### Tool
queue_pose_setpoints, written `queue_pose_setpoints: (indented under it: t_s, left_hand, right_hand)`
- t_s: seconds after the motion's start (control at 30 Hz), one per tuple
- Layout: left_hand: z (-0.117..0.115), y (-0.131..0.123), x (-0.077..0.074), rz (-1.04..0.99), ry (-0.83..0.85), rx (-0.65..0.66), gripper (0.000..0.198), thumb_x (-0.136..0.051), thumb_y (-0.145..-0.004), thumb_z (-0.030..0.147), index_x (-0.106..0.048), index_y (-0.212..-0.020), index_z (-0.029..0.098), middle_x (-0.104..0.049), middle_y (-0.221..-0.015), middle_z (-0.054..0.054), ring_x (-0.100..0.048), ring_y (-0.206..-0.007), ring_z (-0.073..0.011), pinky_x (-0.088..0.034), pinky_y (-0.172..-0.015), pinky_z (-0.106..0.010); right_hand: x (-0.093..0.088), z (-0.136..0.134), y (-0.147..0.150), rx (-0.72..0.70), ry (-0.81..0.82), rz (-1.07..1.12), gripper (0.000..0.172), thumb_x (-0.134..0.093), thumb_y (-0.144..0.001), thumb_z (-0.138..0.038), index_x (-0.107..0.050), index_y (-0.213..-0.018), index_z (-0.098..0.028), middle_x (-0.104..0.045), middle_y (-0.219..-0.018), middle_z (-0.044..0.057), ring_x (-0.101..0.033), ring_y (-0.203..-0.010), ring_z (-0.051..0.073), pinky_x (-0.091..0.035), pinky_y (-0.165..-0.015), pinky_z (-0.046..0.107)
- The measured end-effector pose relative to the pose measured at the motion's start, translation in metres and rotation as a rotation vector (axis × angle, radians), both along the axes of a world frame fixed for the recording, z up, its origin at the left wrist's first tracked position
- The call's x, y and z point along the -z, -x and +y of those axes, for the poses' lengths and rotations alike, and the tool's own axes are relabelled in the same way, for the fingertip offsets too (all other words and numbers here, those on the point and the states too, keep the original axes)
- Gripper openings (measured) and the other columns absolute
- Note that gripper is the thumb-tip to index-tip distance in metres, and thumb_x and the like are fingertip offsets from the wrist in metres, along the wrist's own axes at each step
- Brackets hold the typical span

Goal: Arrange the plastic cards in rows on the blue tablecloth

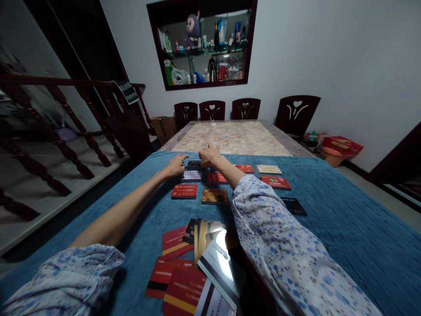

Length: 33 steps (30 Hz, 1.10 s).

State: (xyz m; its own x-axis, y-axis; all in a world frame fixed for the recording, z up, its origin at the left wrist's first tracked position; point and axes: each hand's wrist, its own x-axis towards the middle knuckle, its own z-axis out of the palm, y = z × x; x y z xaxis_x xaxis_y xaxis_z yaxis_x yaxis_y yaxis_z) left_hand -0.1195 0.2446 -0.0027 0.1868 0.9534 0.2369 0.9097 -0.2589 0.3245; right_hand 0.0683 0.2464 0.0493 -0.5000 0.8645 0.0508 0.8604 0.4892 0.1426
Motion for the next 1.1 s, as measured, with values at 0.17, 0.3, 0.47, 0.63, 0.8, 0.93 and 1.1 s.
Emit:
queue_pose_setpoints:
  t_s: [0.17, 0.3, 0.47, 0.63, 0.8, 0.93, 1.1]
  left_hand:
    - [-0.025, -0.011, -0.003, 0.077, -0.101, -0.017, 0.040, -0.043, -0.084, 0.008, -0.064, -0.117, 0.017, -0.061, -0.116, -0.013, -0.056, -0.113, -0.0276, -0.043, -0.098, -0.050]
    - [-0.047, -0.018, -0.002, 0.059, -0.134, 0.021, 0.036, -0.040, -0.087, 0.008, -0.066, -0.111, 0.018, -0.063, -0.110, -0.010, -0.056, -0.108, -0.0258, -0.040, -0.097, -0.047]
    - [-0.075, -0.025, -0.005, 0.064, -0.132, 0.036, 0.035, -0.042, -0.086, 0.009, -0.067, -0.109, 0.016, -0.064, -0.108, -0.011, -0.058, -0.105, -0.0268, -0.040, -0.093, -0.045]
    - [-0.103, -0.032, -0.006, 0.050, -0.127, 0.059, 0.037, -0.041, -0.086, 0.007, -0.067, -0.111, 0.016, -0.063, -0.106, -0.010, -0.058, -0.102, -0.0251, -0.038, -0.092, -0.043]
    - [-0.135, -0.039, -0.004, 0.029, -0.133, 0.114, 0.036, -0.045, -0.085, 0.008, -0.068, -0.111, 0.017, -0.062, -0.103, -0.009, -0.058, -0.100, -0.0251, -0.037, -0.092, -0.042]
    - [-0.160, -0.045, 0.001, 0.015, -0.143, 0.163, 0.036, -0.044, -0.086, 0.007, -0.068, -0.110, 0.017, -0.063, -0.105, -0.009, -0.058, -0.100, -0.0238, -0.035, -0.093, -0.042]
    - [-0.188, -0.052, 0.006, 0.042, -0.109, 0.254, 0.035, -0.045, -0.084, 0.006, -0.067, -0.107, 0.019, -0.063, -0.106, -0.009, -0.055, -0.106, -0.0234, -0.034, -0.095, -0.042]
  right_hand:
    - [-0.001, -0.023, -0.004, -0.056, -0.059, 0.055, 0.027, -0.053, -0.087, -0.022, -0.073, -0.105, -0.018, -0.070, -0.113, 0.017, -0.047, -0.119, 0.035, -0.035, -0.094, 0.048]
    - [0.004, -0.042, -0.007, -0.111, -0.093, 0.089, 0.028, -0.048, -0.090, -0.021, -0.072, -0.104, -0.018, -0.071, -0.108, 0.016, -0.048, -0.115, 0.033, -0.033, -0.090, 0.044]
    - [0.009, -0.064, -0.010, -0.144, -0.098, 0.099, 0.028, -0.048, -0.089, -0.022, -0.071, -0.103, -0.020, -0.071, -0.108, 0.014, -0.047, -0.113, 0.032, -0.031, -0.087, 0.042]
    - [0.012, -0.086, -0.018, -0.169, -0.099, 0.109, 0.028, -0.046, -0.090, -0.022, -0.072, -0.099, -0.020, -0.071, -0.108, 0.013, -0.046, -0.112, 0.031, -0.031, -0.084, 0.041]
    - [0.022, -0.109, -0.029, -0.205, -0.111, 0.100, 0.024, -0.050, -0.087, -0.021, -0.071, -0.096, -0.018, -0.072, -0.106, 0.013, -0.046, -0.110, 0.030, -0.030, -0.083, 0.040]
    - [0.029, -0.130, -0.040, -0.217, -0.116, 0.097, 0.023, -0.049, -0.090, -0.027, -0.071, -0.096, -0.020, -0.071, -0.106, 0.013, -0.045, -0.110, 0.031, -0.031, -0.084, 0.041]
    - [0.036, -0.158, -0.057, -0.228, -0.105, 0.089, 0.023, -0.048, -0.091, -0.023, -0.070, -0.098, -0.021, -0.071, -0.103, 0.012, -0.046, -0.109, 0.030, -0.030, -0.085, 0.041]
